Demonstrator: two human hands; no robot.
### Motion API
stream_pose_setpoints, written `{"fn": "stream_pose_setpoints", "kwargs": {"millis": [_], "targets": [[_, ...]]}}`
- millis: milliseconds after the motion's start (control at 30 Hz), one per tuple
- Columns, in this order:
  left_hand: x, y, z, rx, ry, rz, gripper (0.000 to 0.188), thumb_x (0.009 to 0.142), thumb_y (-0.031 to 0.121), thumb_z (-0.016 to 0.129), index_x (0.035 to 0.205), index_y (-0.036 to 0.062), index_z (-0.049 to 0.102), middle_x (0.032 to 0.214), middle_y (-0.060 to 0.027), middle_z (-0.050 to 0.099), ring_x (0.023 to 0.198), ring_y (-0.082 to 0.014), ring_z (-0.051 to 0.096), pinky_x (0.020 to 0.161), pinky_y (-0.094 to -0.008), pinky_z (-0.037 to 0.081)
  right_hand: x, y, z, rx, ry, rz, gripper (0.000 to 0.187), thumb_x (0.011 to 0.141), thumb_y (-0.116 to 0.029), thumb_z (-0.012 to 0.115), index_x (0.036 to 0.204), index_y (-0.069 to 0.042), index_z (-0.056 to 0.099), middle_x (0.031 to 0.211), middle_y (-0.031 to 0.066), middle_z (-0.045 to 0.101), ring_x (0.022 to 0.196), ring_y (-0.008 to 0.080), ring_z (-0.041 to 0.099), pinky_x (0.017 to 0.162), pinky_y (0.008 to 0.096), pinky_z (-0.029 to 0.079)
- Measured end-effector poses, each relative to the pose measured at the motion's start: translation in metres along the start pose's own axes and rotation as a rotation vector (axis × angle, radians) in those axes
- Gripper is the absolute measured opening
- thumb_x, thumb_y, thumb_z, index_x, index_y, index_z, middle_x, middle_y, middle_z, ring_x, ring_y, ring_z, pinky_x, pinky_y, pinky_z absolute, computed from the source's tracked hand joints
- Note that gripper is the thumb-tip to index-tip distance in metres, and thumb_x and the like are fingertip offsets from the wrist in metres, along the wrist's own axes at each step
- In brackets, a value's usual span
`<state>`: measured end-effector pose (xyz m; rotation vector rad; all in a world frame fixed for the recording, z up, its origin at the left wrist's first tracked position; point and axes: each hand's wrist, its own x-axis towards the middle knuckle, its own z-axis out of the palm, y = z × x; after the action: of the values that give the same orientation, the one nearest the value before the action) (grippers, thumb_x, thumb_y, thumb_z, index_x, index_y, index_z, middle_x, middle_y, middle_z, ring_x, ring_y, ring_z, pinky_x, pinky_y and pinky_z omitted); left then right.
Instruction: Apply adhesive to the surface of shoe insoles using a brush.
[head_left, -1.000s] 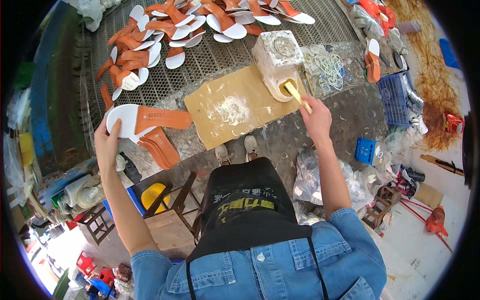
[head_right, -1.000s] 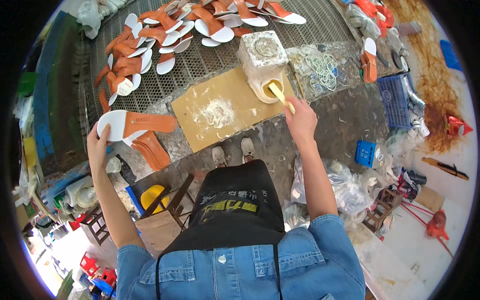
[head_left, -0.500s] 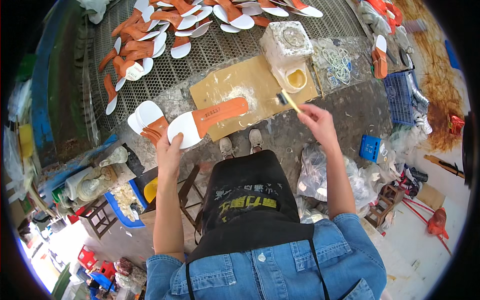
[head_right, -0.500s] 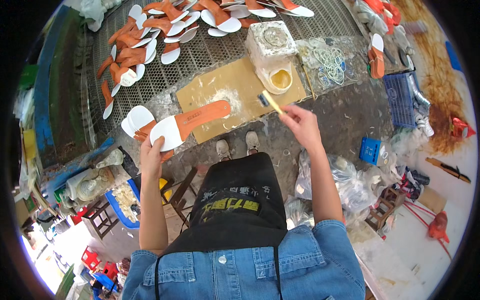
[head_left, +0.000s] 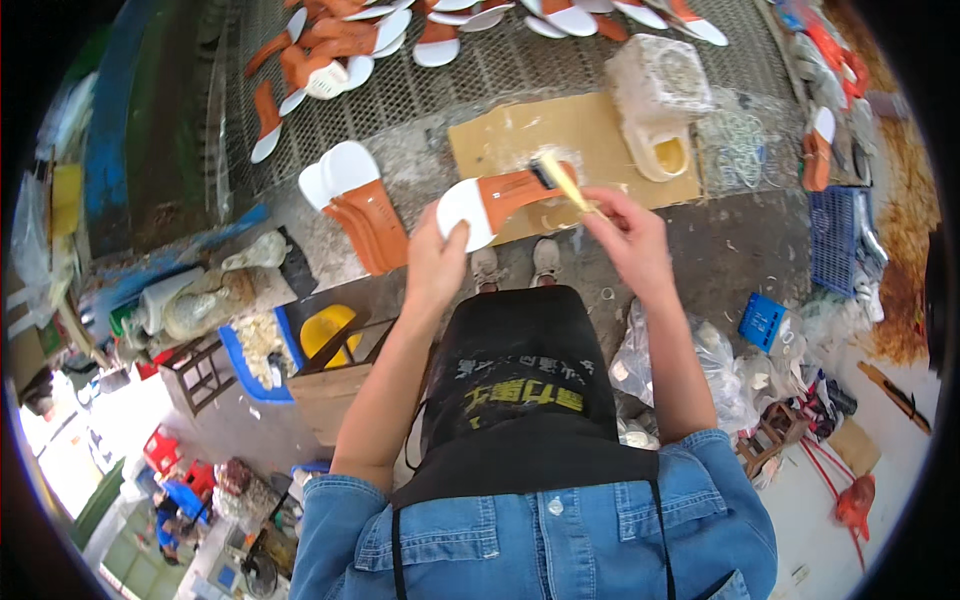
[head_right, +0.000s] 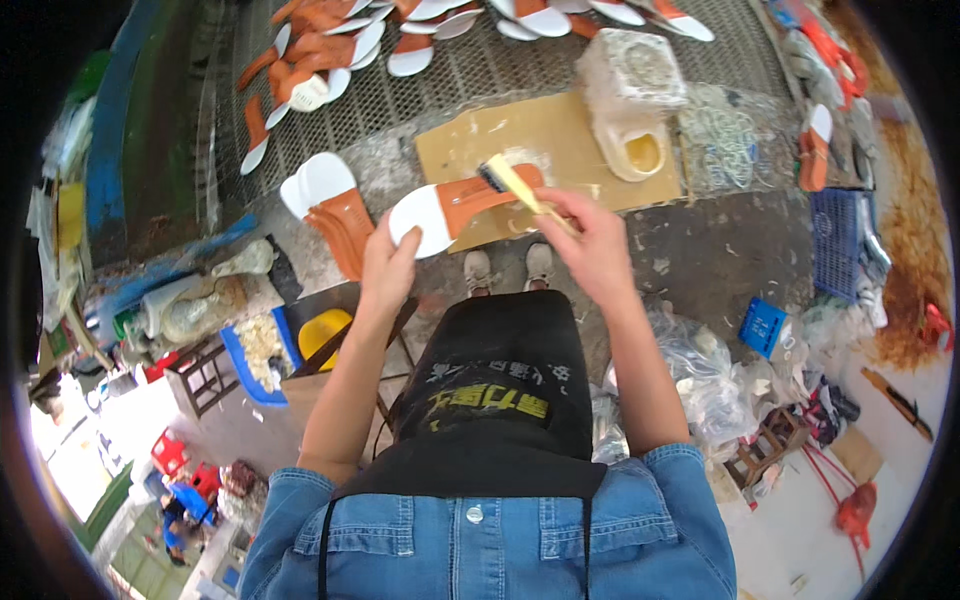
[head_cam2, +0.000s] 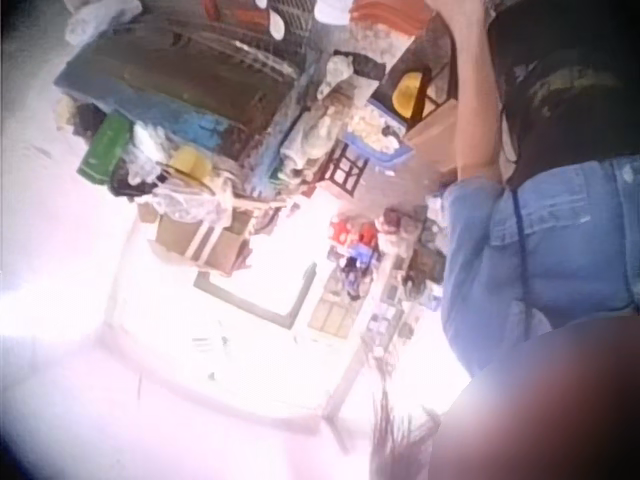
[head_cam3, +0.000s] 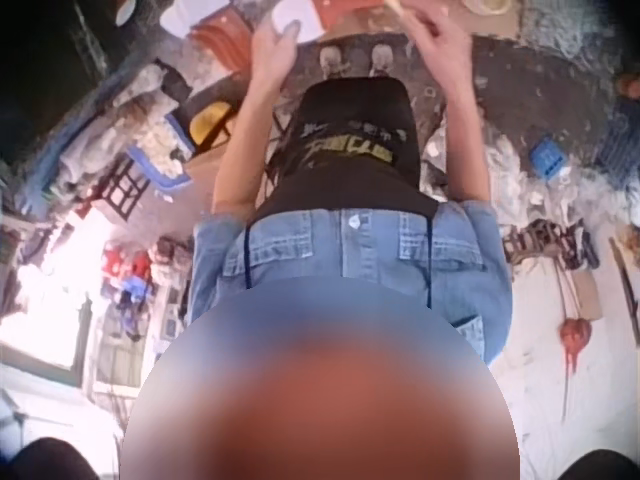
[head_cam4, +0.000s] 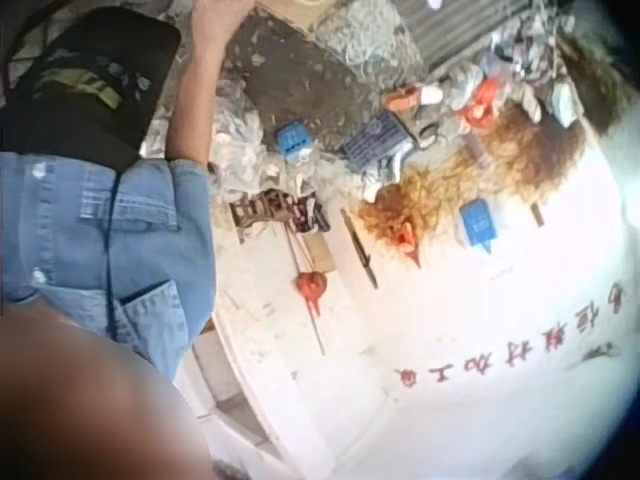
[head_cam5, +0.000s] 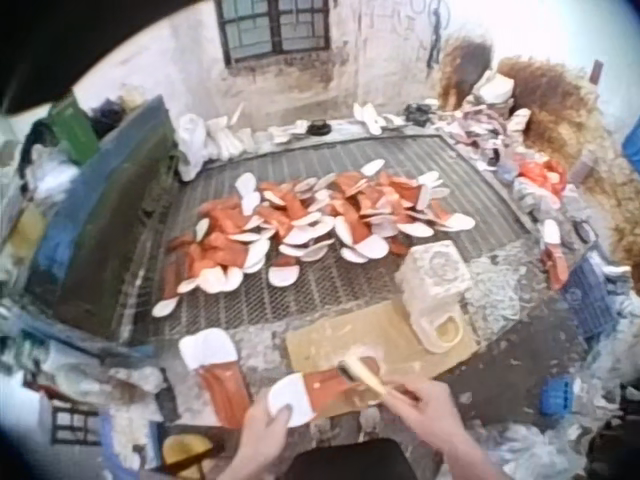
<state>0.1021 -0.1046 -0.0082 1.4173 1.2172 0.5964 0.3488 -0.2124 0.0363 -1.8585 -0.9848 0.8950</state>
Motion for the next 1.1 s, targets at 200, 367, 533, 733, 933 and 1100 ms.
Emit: {"fn": "stream_pose_setpoints", "kwargs": {"millis": [200,367,533,733,933,1100], "targets": [[-0.011,0.022,0.006,0.037,0.001,-0.009,0.034,0.094,0.012,0.054,0.124,-0.0028,0.058,0.109,-0.02,0.063,0.1,-0.0348,0.064,0.091,-0.0419,0.049,0.012,0.002,0.083,0.176,-0.065,-0.062,0.033,0.089,-0.009,0.073,0.122,-0.006,0.068,0.1,0.0046,0.071,0.087,0.0086,0.063,0.078,0.0246,0.05],[-0.016,0.031,0.0,0.124,-0.031,0.031,0.038,0.095,0.01,0.051,0.13,-0.0022,0.054,0.113,-0.022,0.059,0.103,-0.0382,0.061,0.093,-0.044,0.046,0.018,-0.005,0.08,-0.305,0.025,-0.124,0.03,0.09,-0.011,0.071,0.119,-0.007,0.069,0.105,0.0111,0.072,0.09,0.0237,0.068,0.081,0.033,0.052],[-0.017,0.039,-0.001,0.142,-0.055,0.015,0.041,0.095,0.009,0.05,0.134,-0.0021,0.052,0.114,-0.0223,0.057,0.105,-0.0389,0.06,0.094,-0.0434,0.046,0.011,-0.011,0.078,-0.197,-0.016,-0.224,0.028,0.088,-0.01,0.072,0.115,-0.009,0.07,0.101,0.014,0.071,0.089,0.0276,0.069,0.077,0.0349,0.053],[-0.02,0.053,-0.001,0.125,-0.057,-0.002,0.041,0.095,0.006,0.049,0.134,-0.0039,0.051,0.114,-0.0227,0.057,0.103,-0.0388,0.061,0.093,-0.0441,0.047,0.024,0.013,0.05,-0.55,0.246,-0.159,0.028,0.086,-0.014,0.072,0.114,-0.014,0.07,0.088,0.0152,0.066,0.082,0.0369,0.065,0.073,0.0456,0.051],[-0.02,0.054,0.0,0.171,-0.061,0.019,0.04,0.095,0.007,0.049,0.134,-0.0046,0.051,0.116,-0.0218,0.058,0.105,-0.0348,0.062,0.093,-0.0434,0.048,0.011,0.012,0.064,-0.331,0.079,-0.191,0.028,0.089,-0.012,0.072,0.116,-0.008,0.07,0.106,0.0138,0.072,0.094,0.028,0.07,0.085,0.0357,0.054],[-0.016,0.028,-0.004,0.178,-0.018,0.031,0.04,0.095,0.01,0.051,0.132,-0.005,0.052,0.117,-0.021,0.06,0.107,-0.0326,0.062,0.095,-0.0415,0.047,0.006,0.058,0.022,-0.379,0.351,-0.022,0.028,0.09,-0.011,0.072,0.118,-0.006,0.07,0.095,0.0119,0.073,0.086,0.0183,0.069,0.078,0.0317,0.053]]}}
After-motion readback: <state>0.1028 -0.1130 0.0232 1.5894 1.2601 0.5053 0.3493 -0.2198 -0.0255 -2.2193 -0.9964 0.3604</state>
